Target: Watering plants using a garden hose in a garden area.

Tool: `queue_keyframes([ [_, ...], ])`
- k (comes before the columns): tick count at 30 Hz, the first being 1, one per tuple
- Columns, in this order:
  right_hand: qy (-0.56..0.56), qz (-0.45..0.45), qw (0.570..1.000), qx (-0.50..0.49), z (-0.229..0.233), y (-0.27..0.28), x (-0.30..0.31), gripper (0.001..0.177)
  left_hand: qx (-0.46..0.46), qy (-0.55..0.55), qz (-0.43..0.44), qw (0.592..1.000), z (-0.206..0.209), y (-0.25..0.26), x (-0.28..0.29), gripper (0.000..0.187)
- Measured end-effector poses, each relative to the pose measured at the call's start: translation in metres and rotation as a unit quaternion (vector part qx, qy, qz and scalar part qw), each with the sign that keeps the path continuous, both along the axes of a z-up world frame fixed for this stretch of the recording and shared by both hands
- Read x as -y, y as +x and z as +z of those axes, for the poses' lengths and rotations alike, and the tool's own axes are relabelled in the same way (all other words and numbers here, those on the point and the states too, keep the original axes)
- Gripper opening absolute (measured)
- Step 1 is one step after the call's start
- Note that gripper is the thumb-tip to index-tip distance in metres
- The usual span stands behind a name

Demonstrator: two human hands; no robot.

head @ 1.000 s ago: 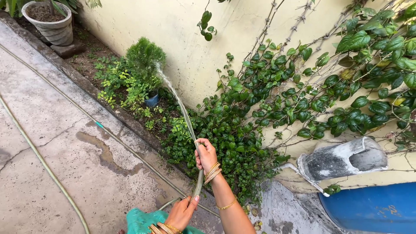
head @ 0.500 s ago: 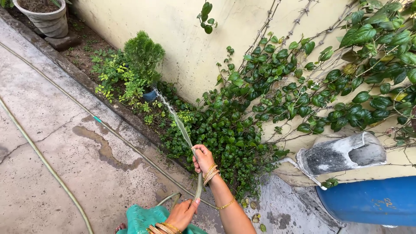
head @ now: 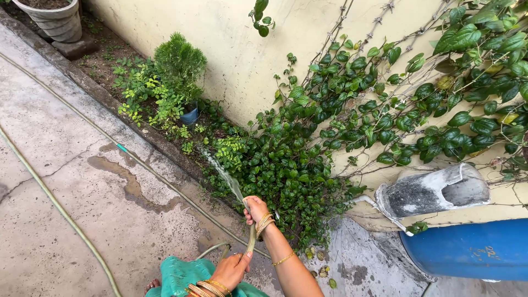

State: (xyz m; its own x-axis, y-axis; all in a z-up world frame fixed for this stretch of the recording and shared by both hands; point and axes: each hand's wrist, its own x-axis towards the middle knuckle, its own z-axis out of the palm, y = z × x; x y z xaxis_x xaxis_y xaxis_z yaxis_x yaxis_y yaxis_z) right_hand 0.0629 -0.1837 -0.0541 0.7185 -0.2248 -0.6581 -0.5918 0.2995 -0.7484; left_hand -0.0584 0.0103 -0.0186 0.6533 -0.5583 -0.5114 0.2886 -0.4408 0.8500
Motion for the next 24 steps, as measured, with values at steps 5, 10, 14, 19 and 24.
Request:
queue_keyframes([
  [5,0.009,-0.001,1.000,0.000,0.008,-0.002,-0.004,0.009,0.001,0.006,-0.006,1.000,0.007,0.000,-0.002,0.068],
  [10,0.013,0.003,1.000,0.004,0.014,0.000,-0.006,0.009,0.005,0.008,-0.005,1.000,0.007,-0.002,-0.001,0.069],
  [14,0.024,0.002,1.000,0.008,0.016,0.007,-0.005,0.009,0.009,-0.006,0.004,1.000,0.004,0.001,0.001,0.069],
  [19,0.025,-0.008,0.999,0.031,0.027,0.049,0.007,0.008,-0.020,-0.043,0.022,0.999,0.007,0.040,0.004,0.067],
  [24,0.003,-0.028,0.997,0.068,0.062,0.101,0.001,0.008,-0.042,-0.105,0.071,0.991,0.008,0.119,0.012,0.069],
])
